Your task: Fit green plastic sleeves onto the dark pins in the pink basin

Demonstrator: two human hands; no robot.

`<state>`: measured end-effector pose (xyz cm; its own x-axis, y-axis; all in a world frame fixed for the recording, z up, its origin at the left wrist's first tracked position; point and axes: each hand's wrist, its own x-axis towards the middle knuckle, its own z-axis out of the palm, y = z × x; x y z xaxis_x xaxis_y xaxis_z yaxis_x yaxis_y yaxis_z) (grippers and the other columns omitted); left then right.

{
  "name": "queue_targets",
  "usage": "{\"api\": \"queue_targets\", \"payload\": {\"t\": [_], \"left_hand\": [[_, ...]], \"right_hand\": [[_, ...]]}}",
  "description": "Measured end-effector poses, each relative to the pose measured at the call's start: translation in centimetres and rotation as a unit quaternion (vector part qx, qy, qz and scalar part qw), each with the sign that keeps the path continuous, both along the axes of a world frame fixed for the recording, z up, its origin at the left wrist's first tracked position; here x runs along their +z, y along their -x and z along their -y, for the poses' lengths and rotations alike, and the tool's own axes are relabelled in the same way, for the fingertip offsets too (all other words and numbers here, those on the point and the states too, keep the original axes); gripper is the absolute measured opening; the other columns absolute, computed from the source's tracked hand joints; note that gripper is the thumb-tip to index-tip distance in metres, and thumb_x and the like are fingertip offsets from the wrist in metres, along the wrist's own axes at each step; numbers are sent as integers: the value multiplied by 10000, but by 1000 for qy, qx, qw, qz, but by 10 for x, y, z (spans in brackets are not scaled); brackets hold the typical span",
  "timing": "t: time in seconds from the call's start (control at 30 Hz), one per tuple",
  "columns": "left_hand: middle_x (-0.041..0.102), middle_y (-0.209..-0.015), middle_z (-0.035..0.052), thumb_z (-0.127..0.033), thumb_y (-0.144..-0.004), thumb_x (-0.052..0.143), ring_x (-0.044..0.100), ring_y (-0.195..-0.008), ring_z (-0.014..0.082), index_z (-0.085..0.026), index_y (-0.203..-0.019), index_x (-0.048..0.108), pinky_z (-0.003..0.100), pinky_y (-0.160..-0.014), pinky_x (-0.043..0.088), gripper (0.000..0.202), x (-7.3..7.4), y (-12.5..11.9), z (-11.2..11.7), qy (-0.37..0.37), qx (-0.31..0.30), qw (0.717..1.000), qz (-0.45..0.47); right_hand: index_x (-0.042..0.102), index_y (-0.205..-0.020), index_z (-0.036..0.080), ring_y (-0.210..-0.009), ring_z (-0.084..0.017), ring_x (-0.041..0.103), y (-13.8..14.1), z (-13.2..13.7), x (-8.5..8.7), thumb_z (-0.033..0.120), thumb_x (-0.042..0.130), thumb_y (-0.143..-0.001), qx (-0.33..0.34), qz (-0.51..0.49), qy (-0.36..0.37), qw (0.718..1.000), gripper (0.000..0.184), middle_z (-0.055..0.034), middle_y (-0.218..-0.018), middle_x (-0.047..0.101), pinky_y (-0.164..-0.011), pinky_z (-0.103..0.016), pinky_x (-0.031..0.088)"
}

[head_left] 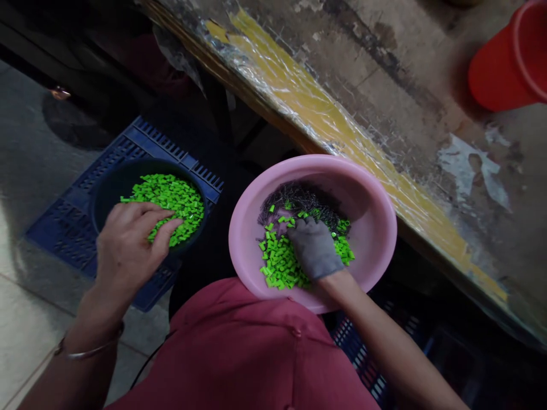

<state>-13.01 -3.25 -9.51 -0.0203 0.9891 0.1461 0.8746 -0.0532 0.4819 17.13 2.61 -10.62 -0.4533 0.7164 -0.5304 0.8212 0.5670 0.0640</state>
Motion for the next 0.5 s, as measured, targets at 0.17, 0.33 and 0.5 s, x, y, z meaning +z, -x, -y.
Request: {"api": "queue_targets", "payload": {"t": [0.17,0.33,0.5], "left_hand": [[642,-917,38,-172,-863,571,579,-885,179,-168,-954,626,346,-840,468,106,14,-63,0,-36,-175,980,84],[620,-873,85,-95,-878,471,565,-863,218,-126,-848,615,356,-763,471,150,-13,-133,-16,113,-403,908,-16],[634,-881,122,14,-829,412,591,-825,224,-86,-858,617,345,-709,482,230,-38,-153,-21,144,-445,881,-74]], "right_hand": [[650,-961,103,-885,-281,583,13,3,-18,87,375,-917,4,23,-8,1000,279,-184,-924,653,-658,-352,379],[644,-938,105,-891,-279,588,14,1,-22,90,388,-913,12,26,-3,1000,257,-174,-904,656,-668,-347,379],[633,-967,134,-904,-270,582,-1,3,-10,102,407,-910,13,20,2,1000,235,-147,-928,652,-681,-341,383]]}}
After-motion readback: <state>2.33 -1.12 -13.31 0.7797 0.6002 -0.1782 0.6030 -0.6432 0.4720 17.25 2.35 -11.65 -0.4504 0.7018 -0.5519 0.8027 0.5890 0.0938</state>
